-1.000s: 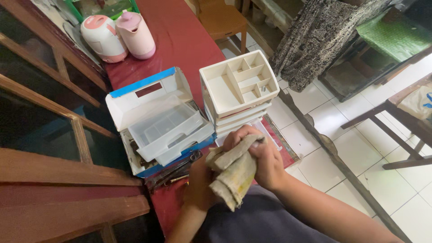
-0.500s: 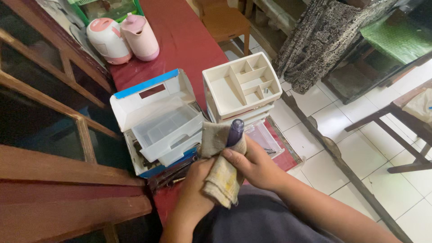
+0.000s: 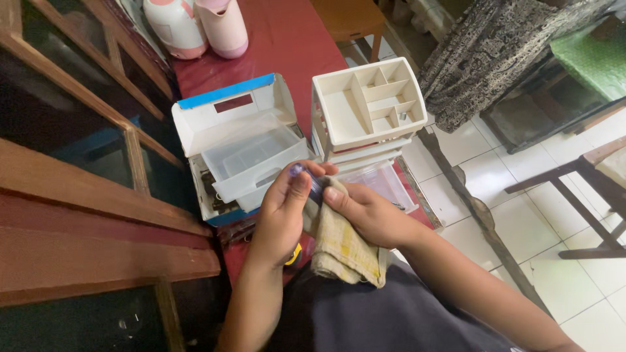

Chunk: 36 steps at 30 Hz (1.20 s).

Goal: The person cleans various hand tools using a cloth and then places them into a small storage drawer or a blue toolbox.

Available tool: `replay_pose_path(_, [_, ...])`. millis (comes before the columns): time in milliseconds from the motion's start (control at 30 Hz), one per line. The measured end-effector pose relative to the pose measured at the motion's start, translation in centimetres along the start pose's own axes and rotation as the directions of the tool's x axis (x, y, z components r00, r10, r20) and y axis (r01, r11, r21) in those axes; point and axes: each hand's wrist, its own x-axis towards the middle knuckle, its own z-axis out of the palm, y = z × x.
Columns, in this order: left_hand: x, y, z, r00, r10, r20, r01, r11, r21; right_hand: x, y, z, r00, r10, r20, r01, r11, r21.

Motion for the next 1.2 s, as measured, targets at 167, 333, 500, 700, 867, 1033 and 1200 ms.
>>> replay_pose_path(167, [-0.7, -0.3, -2.3, 0.991, -0.042, -0.127, -0.003, 0.943, -0.334, -0.9, 0.0, 0.4, 0.997, -0.018, 0.074, 0.035, 0.972, -0.231])
replay_pose_path(333, [-1.6, 1.4, -5.6, 0.958, -0.027, -0.285, -0.132, 0.841, -0.524, -1.4, 1.8, 0.0, 0.997, 0.036, 0.064, -0.032, 0.997, -0.066])
replay_pose_path(500, [-1.9, 1.5, -5.3, 0.956, -0.006, -0.292, -0.193, 0.739, -0.646, 0.2, -0.6, 0.8, 0.954, 0.261, -0.15, -0.137, 0.818, 0.558])
replay_pose_path(700, [-1.7, 1.3, -2.1, 0.976, -0.036, -0.217, -0.064, 0.898, -0.435, -0.6, -3.5, 2.2, 0.984, 0.174, 0.028, -0.164, 0.85, 0.501])
replay_pose_path(867, [-1.8, 0.7, -2.2, 0.968, -0.041, -0.246, -0.005, 0.983, -0.185, -0.9, 0.3, 1.6, 0.993, 0.062, 0.097, -0.046, 0.986, -0.159])
replay_pose_path(1033, [-0.7, 0.0, -5.2, 0.668, -0.012, -0.744, -0.219, 0.953, -0.211, -1.8, 1.2, -0.3, 0.992, 0.122, -0.016, -0.123, 0.989, -0.077])
replay_pose_path(1200, [-0.5, -1.8, -3.8, 0.701, 0.113, -0.704, -0.251, 0.963, -0.095, -1.2, -0.3, 1.1, 0.995, 0.073, -0.071, -0.063, 0.988, 0.143])
